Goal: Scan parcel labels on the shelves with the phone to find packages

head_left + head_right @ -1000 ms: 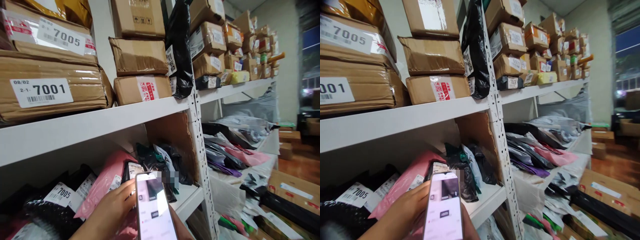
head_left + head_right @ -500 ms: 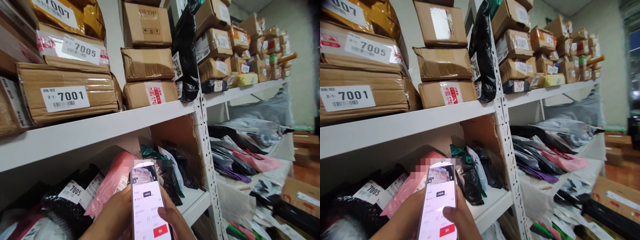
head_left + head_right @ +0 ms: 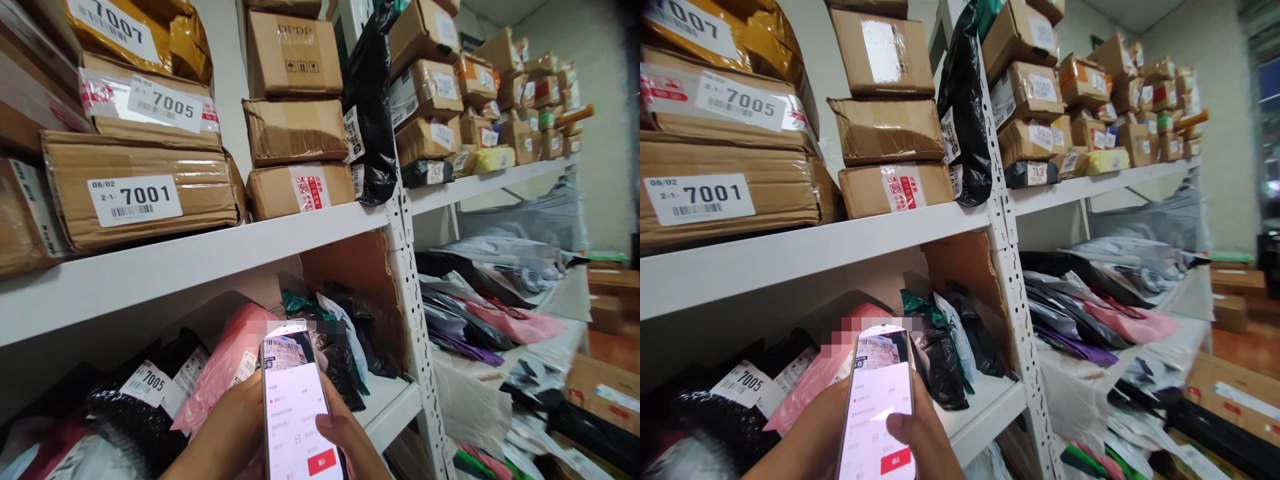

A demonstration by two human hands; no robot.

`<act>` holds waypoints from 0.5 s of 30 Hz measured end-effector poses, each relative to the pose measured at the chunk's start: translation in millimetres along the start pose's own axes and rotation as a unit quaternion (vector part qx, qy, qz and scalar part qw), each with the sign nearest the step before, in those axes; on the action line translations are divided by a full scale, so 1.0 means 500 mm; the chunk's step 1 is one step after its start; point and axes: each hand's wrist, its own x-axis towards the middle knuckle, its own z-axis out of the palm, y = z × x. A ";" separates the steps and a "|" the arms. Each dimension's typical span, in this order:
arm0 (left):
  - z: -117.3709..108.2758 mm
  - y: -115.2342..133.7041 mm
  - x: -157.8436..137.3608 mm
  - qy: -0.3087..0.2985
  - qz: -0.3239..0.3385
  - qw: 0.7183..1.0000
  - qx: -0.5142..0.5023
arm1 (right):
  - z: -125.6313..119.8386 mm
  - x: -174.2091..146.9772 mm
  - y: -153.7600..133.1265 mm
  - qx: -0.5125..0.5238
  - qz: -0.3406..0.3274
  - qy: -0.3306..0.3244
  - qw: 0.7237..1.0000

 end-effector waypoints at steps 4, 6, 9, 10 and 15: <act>-0.004 -0.002 -0.005 0.025 0.044 0.999 -0.019 | -0.013 0.006 0.003 -0.018 0.004 0.000 1.000; -0.005 -0.009 -0.005 0.037 0.087 0.995 0.014 | -0.019 0.006 0.004 -0.044 0.002 -0.013 0.999; -0.006 -0.022 -0.001 0.059 0.113 0.991 0.043 | -0.025 -0.005 0.007 -0.034 -0.012 -0.060 0.998; -0.006 -0.027 0.001 0.060 0.121 0.990 0.045 | -0.027 -0.011 0.008 -0.026 -0.018 -0.066 0.997; -0.003 -0.036 0.010 0.088 0.287 0.940 0.164 | -0.039 -0.035 0.019 -0.048 -0.041 -0.011 0.998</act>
